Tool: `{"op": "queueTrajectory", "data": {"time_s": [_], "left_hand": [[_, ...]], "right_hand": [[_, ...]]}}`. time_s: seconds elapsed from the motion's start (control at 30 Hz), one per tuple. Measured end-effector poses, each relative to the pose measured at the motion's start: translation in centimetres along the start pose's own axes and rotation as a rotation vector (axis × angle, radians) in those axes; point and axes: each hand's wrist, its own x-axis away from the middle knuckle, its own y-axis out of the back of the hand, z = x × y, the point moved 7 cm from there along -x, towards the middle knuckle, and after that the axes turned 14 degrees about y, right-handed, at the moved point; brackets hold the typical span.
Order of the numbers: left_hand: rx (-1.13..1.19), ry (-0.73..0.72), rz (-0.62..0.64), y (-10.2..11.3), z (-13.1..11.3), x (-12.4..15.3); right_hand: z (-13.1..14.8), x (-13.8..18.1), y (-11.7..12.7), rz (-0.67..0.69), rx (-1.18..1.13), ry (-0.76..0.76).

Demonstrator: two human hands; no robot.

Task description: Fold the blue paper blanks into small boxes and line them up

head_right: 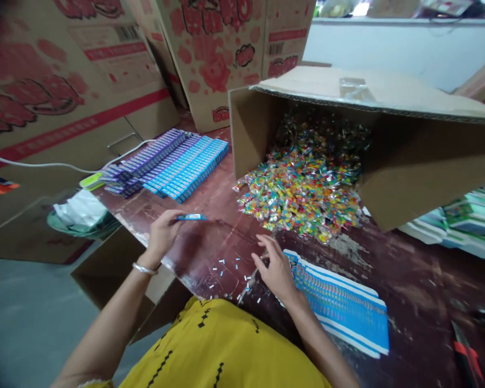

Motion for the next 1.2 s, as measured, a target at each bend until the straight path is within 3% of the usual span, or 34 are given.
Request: {"op": "queueTrajectory", "data": {"time_s": [0.13,0.27,0.37,0.53,0.73,0.93,1.2], "left_hand": [[-0.108,0.088,-0.053,4.2,3.9,-4.8],[-0.069,0.158,-0.151,5.7,5.7,-7.5],[0.044,0.262,-0.182,5.0,7.4,-7.5],[0.166,0.384,-0.176,2.0,9.9,-5.6],[0.058,0.318,-0.217,1.6,9.1,-6.1],[-0.324,0.326,-0.071,2.6,8.6,-8.2],[-0.535,0.326,-0.072,3.7,6.7,-8.2]], "right_hand": [[-0.4,0.5,-0.4,0.004,-0.031,-0.044],[-0.2,0.7,-0.5,0.009,-0.047,-0.072],[-0.5,1.1,-0.3,0.004,-0.056,-0.106],[-1.7,2.1,0.2,0.005,-0.069,-0.187],[-2.4,2.5,0.0,0.006,-0.084,-0.245],[-2.5,2.7,-0.1,-0.010,-0.112,-0.264],[-2.9,2.9,-0.1,-0.018,-0.124,-0.280]]}}
